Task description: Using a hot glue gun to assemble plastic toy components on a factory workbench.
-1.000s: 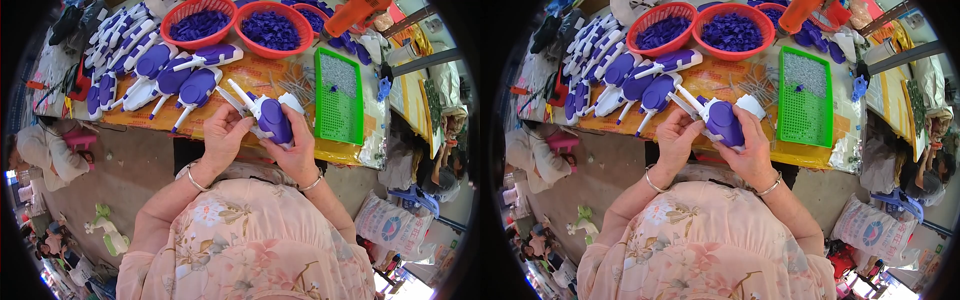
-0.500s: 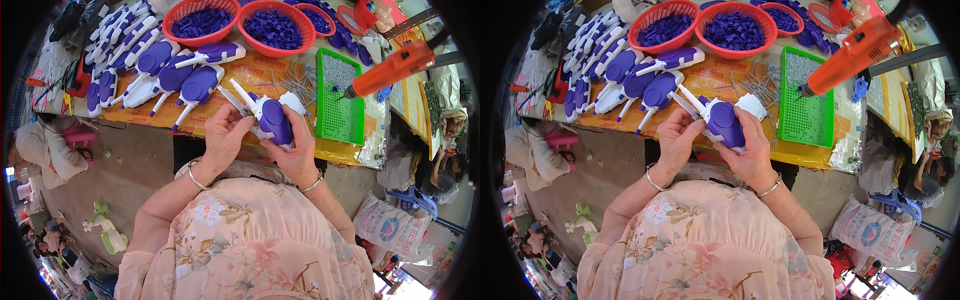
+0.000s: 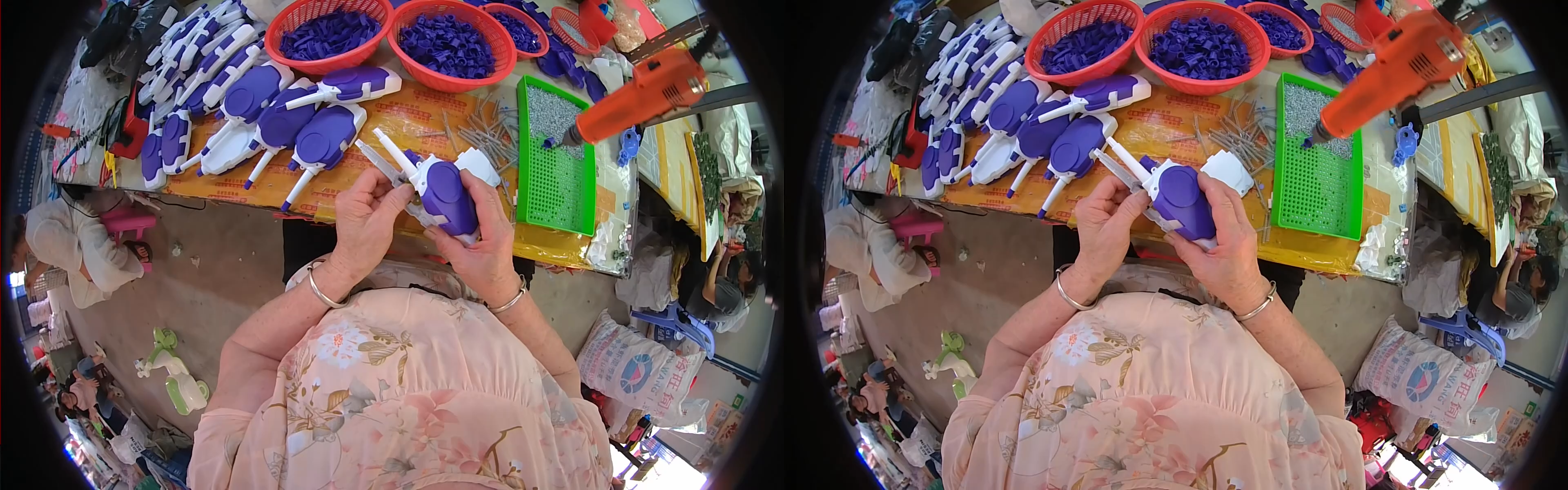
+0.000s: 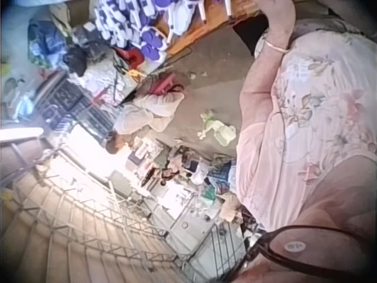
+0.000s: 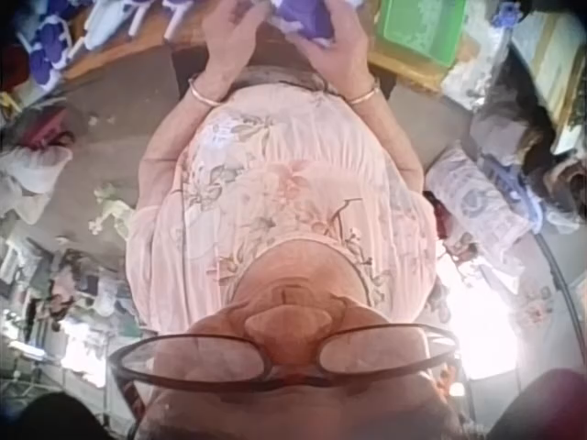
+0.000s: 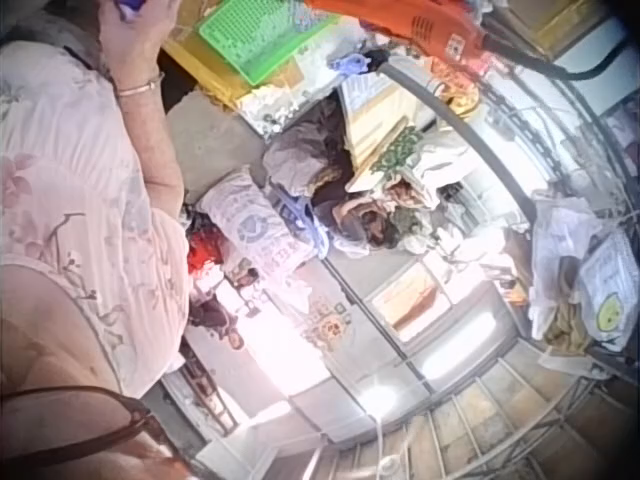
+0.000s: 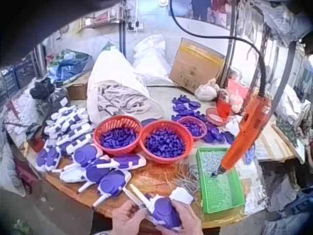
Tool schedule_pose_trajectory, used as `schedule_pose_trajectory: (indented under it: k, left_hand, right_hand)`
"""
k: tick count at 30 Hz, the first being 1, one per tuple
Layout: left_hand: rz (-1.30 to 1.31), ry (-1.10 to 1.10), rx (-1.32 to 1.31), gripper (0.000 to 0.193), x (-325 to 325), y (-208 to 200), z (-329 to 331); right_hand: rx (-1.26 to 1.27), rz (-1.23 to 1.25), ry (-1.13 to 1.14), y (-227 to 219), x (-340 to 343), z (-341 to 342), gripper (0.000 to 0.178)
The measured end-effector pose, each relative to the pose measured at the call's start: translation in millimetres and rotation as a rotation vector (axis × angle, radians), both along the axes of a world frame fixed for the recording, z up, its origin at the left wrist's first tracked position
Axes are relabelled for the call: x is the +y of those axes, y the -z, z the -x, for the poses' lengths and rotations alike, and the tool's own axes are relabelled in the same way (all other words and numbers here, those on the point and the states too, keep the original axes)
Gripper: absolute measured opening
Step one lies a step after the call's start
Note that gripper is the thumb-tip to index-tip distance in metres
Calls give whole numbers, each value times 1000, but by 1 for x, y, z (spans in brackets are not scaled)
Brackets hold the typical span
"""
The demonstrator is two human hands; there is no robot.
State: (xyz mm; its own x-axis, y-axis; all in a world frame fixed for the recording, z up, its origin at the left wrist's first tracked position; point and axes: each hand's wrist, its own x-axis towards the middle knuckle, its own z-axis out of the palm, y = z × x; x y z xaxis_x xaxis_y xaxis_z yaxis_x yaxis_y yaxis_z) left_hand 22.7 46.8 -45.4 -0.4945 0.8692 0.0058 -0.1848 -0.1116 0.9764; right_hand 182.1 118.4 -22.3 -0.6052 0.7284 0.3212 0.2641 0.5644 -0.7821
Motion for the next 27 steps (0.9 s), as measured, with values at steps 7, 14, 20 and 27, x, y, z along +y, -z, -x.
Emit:
schedule_pose_trajectory:
  k: [7,14,20,27]
  left_hand:
    - [-67,13,-64,16,1,-1,-3]
    - [-47,97,-277,27,1,-8,2]
    - [85,86,-495,28,8,-19,7]
    - [55,118,-533,28,9,-20,7]
  right_hand:
    - [20,26,23,-1,0,1,76]
    - [32,17,32,-2,3,1,76]
    - [6,24,21,-1,1,2,75]
    - [18,9,14,-2,1,2,75]
